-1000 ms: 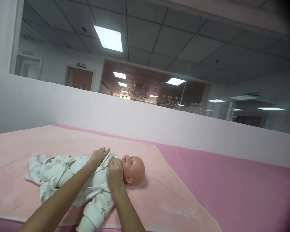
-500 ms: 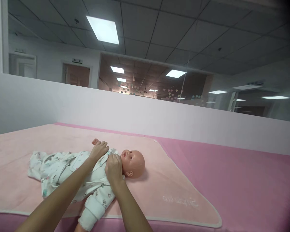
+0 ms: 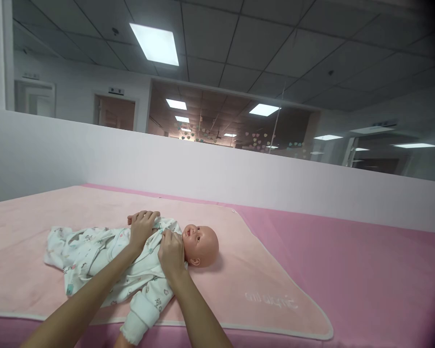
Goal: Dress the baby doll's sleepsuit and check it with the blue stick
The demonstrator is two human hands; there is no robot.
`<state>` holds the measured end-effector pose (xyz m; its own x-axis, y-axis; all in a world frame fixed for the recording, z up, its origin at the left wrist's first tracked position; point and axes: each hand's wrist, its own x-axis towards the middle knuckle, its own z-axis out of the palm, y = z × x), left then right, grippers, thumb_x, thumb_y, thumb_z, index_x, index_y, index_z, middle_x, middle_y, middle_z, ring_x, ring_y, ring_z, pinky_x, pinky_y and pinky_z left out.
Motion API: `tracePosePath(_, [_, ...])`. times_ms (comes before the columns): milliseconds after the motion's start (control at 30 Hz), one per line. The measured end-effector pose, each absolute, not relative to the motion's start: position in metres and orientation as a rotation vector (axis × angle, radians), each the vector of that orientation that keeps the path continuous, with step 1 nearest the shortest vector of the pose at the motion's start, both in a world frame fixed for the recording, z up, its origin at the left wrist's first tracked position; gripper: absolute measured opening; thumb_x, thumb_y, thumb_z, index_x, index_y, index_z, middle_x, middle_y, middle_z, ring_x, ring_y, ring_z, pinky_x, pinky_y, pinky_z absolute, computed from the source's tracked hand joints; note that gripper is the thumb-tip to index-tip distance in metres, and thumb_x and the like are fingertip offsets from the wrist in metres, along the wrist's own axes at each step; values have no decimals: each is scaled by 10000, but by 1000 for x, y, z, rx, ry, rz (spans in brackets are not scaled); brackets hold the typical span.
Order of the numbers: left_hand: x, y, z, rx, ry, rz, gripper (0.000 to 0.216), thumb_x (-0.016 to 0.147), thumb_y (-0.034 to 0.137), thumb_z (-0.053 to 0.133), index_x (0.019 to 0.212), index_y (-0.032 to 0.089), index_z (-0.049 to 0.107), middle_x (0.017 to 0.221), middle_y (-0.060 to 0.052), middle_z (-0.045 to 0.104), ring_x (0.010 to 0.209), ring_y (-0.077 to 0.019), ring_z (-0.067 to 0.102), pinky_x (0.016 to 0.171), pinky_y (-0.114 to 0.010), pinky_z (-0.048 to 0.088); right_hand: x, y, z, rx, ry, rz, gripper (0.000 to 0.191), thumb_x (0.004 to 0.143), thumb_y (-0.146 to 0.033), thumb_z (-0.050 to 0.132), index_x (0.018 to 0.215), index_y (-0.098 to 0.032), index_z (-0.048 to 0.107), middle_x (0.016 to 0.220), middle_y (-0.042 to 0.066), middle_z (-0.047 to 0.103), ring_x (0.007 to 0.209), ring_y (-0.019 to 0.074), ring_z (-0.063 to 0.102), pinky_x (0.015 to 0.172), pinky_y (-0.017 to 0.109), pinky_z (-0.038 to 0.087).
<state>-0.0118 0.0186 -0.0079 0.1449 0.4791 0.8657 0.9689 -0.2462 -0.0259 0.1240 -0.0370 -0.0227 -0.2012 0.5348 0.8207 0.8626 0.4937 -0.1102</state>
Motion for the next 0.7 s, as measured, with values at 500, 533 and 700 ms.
tracePosePath(500, [-9,5,-7,-1695,-1547,-1274,193,644,152,519,794,221,618,789,-58,674,851,-254,522,778,-408,247,127,-39,-19,-1153,-1761,-685,182,787,-25,405,796,-158,528,751,70,561,706,189,493,720,338,427])
tracePosePath(533, [-10,4,-8,-1685,-1555,-1312,201,652,150,516,806,224,622,796,-56,677,863,-254,523,786,-410,242,128,-40,-18,-1131,-1755,-696,186,795,-26,399,798,-159,530,751,64,561,714,186,490,752,343,427])
tracePosePath(700, [-11,5,-9,-1698,-1547,-1380,244,673,125,522,864,238,622,873,-50,682,946,-266,517,829,-419,229,132,-41,-15,-1004,-1727,-725,232,838,-35,365,887,-169,548,787,34,579,762,165,497,943,377,359])
